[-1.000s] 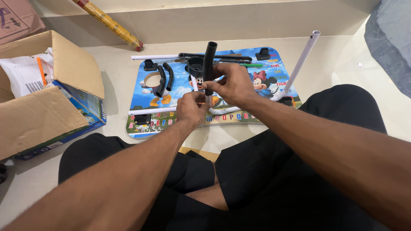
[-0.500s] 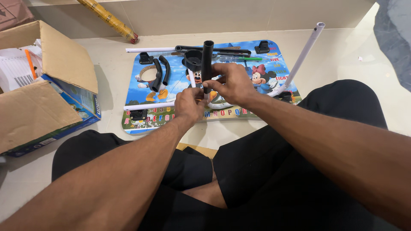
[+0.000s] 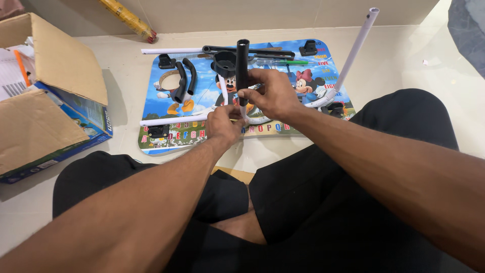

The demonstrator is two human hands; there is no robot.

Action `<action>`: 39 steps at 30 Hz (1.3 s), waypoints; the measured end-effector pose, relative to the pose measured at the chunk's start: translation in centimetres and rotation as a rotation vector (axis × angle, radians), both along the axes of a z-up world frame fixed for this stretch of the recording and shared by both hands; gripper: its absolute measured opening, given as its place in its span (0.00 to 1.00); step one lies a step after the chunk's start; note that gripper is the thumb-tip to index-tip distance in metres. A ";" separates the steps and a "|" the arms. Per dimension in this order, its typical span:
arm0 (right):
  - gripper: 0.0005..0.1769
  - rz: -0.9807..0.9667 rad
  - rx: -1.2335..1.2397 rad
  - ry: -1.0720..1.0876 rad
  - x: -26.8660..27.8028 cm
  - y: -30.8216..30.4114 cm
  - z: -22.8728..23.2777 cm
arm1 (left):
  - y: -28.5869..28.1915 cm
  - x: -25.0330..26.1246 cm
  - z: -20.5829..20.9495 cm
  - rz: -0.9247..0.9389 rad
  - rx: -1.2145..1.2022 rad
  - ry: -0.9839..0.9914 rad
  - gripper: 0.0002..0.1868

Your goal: The person assembles a white tubular frame by inserting black rubber sleeves onto the ends of the white pipes. They connect the pipes together to form a rectangular structure and then slide the sleeves over the joints to secure them.

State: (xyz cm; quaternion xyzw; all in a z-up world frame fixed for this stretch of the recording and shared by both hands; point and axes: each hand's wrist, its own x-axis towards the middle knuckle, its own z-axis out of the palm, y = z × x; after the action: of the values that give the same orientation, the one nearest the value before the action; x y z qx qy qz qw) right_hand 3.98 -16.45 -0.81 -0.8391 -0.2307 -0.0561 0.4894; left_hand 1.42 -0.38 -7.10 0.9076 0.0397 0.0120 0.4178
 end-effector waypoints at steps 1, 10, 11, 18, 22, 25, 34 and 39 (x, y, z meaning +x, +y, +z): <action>0.18 -0.010 -0.006 0.000 0.1 0.0 -0.1 | -0.1 0.1 -0.3 0.016 -0.003 0.001 0.14; 0.15 0.102 0.005 0.004 -0.9 -0.8 -3.3 | -0.5 -0.4 -0.7 0.046 0.026 -0.073 0.12; 0.14 0.126 0.057 -0.006 -0.9 -1.1 -3.6 | -0.8 -0.4 -0.7 0.046 0.011 -0.064 0.12; 0.13 -0.011 -0.099 0.055 0.4 -1.2 -2.6 | -1.4 0.2 -1.1 0.067 -0.074 -0.064 0.14; 0.12 -0.026 -0.028 0.060 0.9 -1.4 -0.9 | -1.5 1.2 -1.4 0.103 -0.169 -0.145 0.17; 0.11 -0.033 -0.012 -0.050 1.4 -1.3 1.1 | -1.6 2.5 -0.8 0.089 -0.255 -0.203 0.19; 0.10 -0.084 0.335 -0.011 1.1 -0.3 8.7 | -1.1 3.8 6.9 0.053 -0.487 -0.361 0.17; 0.10 -0.059 0.613 0.088 0.8 0.2 11.5 | -0.2 2.4 12.1 0.115 -0.461 -0.356 0.19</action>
State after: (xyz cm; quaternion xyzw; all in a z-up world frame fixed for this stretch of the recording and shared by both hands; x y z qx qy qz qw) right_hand 4.76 -16.28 10.72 -0.6605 -0.1569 -0.1008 0.7273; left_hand 3.84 -0.57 5.02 0.7688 0.0187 0.1853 0.6118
